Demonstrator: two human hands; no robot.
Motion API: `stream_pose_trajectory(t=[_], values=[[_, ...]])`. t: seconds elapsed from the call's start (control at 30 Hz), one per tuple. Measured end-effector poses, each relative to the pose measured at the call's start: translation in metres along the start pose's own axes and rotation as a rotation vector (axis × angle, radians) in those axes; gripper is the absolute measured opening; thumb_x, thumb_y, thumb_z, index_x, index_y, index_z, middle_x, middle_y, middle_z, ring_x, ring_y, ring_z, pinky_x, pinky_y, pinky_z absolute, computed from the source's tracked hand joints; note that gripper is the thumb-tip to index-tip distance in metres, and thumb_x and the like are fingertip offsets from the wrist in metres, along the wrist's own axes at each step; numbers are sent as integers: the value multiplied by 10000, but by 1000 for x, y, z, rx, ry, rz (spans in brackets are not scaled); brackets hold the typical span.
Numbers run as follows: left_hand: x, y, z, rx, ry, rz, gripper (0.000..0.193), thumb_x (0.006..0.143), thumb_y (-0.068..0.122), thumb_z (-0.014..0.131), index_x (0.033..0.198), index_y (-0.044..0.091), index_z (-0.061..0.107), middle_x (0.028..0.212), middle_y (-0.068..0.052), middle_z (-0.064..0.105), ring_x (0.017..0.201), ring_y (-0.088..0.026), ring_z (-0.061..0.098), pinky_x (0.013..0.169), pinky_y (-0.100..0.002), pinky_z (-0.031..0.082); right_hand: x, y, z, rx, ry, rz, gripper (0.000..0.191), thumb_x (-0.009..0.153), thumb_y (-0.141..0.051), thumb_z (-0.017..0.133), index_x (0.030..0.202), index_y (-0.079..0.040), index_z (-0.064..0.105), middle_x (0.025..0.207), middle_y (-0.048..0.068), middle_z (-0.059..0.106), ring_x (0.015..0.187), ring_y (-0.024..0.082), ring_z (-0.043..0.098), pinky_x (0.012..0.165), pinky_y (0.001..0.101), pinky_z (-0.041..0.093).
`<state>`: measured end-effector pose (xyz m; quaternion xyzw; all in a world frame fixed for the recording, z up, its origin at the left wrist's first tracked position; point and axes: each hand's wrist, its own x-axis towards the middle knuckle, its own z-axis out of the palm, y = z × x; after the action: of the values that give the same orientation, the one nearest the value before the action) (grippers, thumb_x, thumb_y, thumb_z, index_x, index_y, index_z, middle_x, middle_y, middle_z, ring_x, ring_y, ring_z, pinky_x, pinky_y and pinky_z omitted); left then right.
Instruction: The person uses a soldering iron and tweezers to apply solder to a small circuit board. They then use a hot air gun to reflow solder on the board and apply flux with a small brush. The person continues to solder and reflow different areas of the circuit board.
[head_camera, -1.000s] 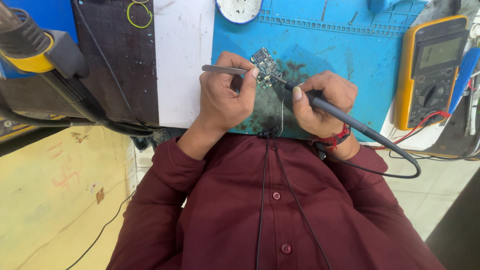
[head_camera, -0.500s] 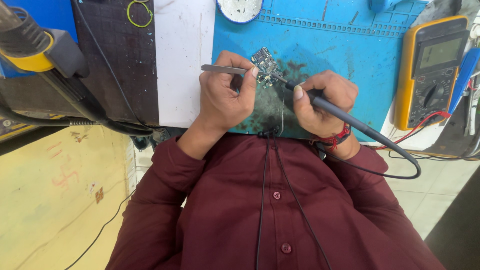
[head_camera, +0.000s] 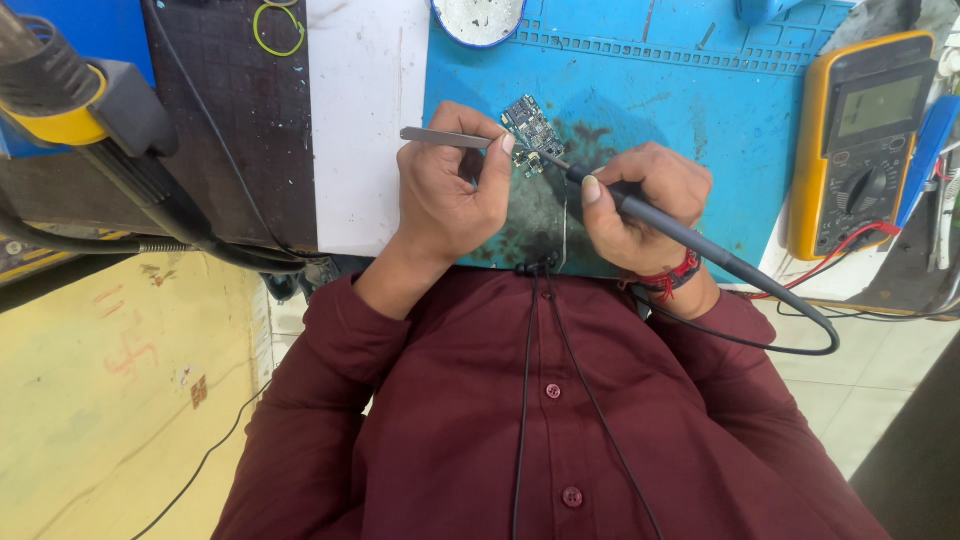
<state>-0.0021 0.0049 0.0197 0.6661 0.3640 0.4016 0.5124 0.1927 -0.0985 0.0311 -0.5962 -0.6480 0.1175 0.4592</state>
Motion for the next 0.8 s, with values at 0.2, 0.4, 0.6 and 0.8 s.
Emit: stream_pose_trajectory(t=[0.2,0.4,0.6,0.8], values=[[-1,-1,1,-6,5,4,116,992,-13,688,966,31,584,725,-4,636,586,-46,582,533,-226,415,-1,-1,0,-23,15,34,138,906,-12,761,882,-19,625,796,104,663,645,225,620,566,304,466],[-2,-4,1,-58,-10,5,92,1012,-8,685,1001,30,603,800,-21,681,604,-32,560,532,-219,409,-3,-2,-2,-36,22,61,135,905,-6,755,878,-20,624,787,94,651,627,212,595,555,301,443],[-2,-5,2,-26,-18,34,77,1015,0,693,1002,31,623,843,-33,702,595,-33,547,528,-222,406,-6,-2,-1,-72,58,86,135,916,-13,761,882,-29,631,794,83,651,633,207,590,564,302,430],[-2,-5,1,0,-20,28,89,1015,9,708,1008,28,621,842,-30,701,602,-37,559,539,-226,422,-6,-1,0,-78,55,89,129,909,-13,760,888,-28,634,802,85,652,639,210,583,564,305,420]])
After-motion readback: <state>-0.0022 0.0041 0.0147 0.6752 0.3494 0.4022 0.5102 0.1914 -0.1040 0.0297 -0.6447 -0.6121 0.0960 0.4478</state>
